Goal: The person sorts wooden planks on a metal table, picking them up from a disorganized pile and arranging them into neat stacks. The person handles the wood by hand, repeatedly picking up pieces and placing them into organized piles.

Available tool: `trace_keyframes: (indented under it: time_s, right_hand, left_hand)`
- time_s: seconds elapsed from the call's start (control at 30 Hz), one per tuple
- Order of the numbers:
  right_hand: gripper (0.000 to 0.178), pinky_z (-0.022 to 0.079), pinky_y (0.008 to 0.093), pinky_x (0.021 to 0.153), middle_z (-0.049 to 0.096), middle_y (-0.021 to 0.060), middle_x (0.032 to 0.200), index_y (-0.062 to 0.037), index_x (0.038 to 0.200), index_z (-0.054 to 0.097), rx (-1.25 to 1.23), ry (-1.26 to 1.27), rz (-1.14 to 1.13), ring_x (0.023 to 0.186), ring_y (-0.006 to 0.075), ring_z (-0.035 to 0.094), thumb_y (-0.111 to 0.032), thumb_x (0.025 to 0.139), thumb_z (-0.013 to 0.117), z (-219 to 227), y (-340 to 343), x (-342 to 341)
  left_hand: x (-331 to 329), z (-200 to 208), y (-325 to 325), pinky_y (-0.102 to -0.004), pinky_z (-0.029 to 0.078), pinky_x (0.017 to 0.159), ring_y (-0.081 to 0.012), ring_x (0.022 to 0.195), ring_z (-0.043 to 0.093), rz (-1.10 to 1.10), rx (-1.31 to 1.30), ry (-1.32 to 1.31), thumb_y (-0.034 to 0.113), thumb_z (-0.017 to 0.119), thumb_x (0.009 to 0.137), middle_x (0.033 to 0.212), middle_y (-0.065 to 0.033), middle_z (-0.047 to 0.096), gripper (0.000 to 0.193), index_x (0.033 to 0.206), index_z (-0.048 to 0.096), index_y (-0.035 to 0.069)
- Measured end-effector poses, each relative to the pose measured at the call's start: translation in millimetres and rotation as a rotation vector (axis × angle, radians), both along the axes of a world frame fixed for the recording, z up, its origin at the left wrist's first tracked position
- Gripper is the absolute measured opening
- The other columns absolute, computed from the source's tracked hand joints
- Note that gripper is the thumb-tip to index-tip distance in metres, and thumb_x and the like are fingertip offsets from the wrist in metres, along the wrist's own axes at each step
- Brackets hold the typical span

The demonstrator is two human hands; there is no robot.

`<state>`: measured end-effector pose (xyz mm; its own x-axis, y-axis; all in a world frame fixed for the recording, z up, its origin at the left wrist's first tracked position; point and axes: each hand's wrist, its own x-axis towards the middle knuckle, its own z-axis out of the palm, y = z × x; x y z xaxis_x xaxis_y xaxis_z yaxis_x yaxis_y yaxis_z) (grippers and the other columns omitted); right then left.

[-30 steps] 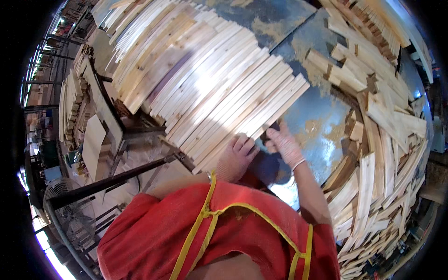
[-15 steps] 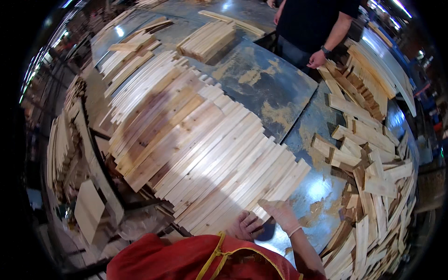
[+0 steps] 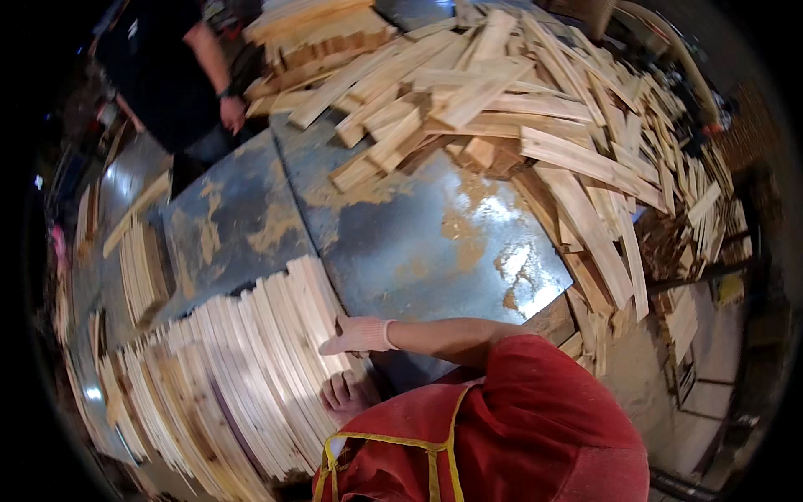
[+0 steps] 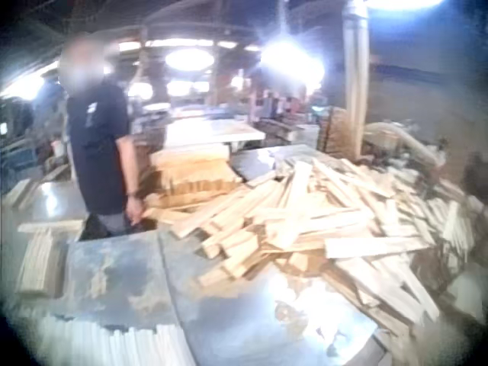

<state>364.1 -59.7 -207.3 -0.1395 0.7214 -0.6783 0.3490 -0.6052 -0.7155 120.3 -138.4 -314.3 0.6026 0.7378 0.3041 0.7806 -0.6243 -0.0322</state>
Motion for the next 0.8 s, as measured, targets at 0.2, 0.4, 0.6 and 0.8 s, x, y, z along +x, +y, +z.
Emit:
trace_keyframes:
  time_s: [0.2, 0.4, 0.6, 0.8]
  right_hand:
    - [0.027, 0.048, 0.0351, 0.064, 0.052, 0.0023, 0.077, -0.0119, 0.091, 0.056, 0.517, 0.76, -1.189, 0.069, 0.0172, 0.052, -0.033, 0.098, 0.073, 11, -6, 241]
    - [0.04, 0.047, 0.0423, 0.057, 0.065, 0.0098, 0.082, 0.0011, 0.111, 0.064, 0.723, 0.34, -1.564, 0.069, 0.0224, 0.061, -0.034, 0.093, 0.071, 16, 30, 415]
    - [0.084, 0.043, 0.0447, 0.116, 0.057, 0.028, 0.149, -0.0028, 0.155, 0.046, 0.418, -0.166, -0.545, 0.132, 0.0416, 0.059, -0.034, 0.084, 0.077, 55, -130, 306]
    - [0.075, 0.036, 0.0513, 0.121, 0.059, 0.0196, 0.144, -0.0113, 0.151, 0.051, 0.573, -1.583, -0.332, 0.137, 0.0358, 0.053, -0.031, 0.083, 0.076, 15, -267, 508]
  left_hand:
    - [-6, -19, 14, -0.0468, 0.048, 0.092, -0.025, 0.105, 0.06, 0.054, -0.185, -0.389, 0.027, 0.062, 0.094, 0.099, -0.006, 0.059, 0.024, 0.111, 0.063, 0.01]
    - [163, 148, -7, -0.0489, 0.044, 0.116, -0.0458, 0.139, 0.049, 0.15, -0.43, -0.034, 0.02, 0.081, 0.077, 0.155, -0.0233, 0.047, 0.084, 0.153, 0.049, 0.003]
    - [292, 135, -4, -0.0521, 0.042, 0.117, -0.0471, 0.138, 0.051, -0.048, -0.55, -0.311, 0.028, 0.084, 0.079, 0.15, -0.0306, 0.051, 0.088, 0.151, 0.047, -0.004]
    - [340, 80, 19, -0.0537, 0.045, 0.112, -0.0462, 0.132, 0.055, 0.12, -0.523, -0.091, 0.045, 0.088, 0.073, 0.144, -0.0292, 0.056, 0.107, 0.156, 0.039, -0.002]
